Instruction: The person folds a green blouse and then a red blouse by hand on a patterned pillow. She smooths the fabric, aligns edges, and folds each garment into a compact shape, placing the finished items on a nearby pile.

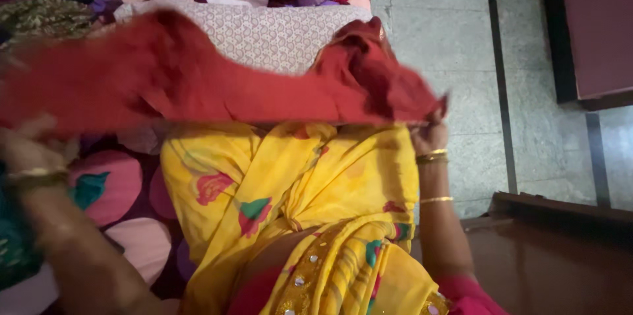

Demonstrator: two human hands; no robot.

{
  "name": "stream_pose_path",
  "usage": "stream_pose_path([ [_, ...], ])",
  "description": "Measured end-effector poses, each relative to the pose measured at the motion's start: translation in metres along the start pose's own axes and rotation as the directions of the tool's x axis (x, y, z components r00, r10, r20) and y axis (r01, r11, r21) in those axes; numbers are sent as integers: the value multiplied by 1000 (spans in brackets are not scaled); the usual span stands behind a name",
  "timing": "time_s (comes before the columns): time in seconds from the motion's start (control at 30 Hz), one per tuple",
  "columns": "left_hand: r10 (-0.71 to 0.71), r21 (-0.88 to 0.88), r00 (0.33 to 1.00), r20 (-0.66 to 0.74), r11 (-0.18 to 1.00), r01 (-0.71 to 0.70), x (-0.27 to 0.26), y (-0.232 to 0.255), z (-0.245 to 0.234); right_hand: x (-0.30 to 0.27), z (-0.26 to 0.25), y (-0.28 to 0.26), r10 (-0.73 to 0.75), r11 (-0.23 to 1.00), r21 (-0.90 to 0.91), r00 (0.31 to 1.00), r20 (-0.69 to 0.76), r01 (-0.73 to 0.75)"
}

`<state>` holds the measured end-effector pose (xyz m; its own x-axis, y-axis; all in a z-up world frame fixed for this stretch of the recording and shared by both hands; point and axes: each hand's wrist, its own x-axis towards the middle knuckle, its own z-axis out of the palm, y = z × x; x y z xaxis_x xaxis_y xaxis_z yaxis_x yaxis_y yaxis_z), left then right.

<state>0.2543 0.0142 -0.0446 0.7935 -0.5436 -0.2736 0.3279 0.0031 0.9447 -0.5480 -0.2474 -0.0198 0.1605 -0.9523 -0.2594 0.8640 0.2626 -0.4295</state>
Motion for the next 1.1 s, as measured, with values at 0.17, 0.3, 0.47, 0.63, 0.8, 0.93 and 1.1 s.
stream_pose_path([
  [0.17, 190, 277, 945, 267, 924, -264, -32, -18, 57, 1, 0, 15, -135, 981, -155, 982, -130, 114],
  [0.3, 139, 240, 628, 766, 844, -479, -80, 19, 146, -1, 49, 32, -267, 868, -401, 956, 119, 293],
  [0.47, -570, 642, 383, 727, 364, -675, -172, -12, 262, -20, 86, 117, 259, -7, -989, 955, 144, 151],
  [0.63, -512, 499, 174, 841, 609, -617, -211, -52, 271, -47, 92, 154, 512, -156, -859, 784, 351, 487],
  [0.8, -377, 482, 301, 876, 692, -537, -212, -72, 279, -18, 88, 137, 342, -160, -923, 896, 282, 351],
  [0.93, -350, 449, 349, 869, 854, -262, -207, -86, 289, 37, 85, 112, 128, -314, -895, 948, 291, 317],
  [1.1, -440, 517, 403, 802, 849, -103, -201, -101, 290, 136, 85, 102, 14, -464, -779, 883, 469, 421],
])
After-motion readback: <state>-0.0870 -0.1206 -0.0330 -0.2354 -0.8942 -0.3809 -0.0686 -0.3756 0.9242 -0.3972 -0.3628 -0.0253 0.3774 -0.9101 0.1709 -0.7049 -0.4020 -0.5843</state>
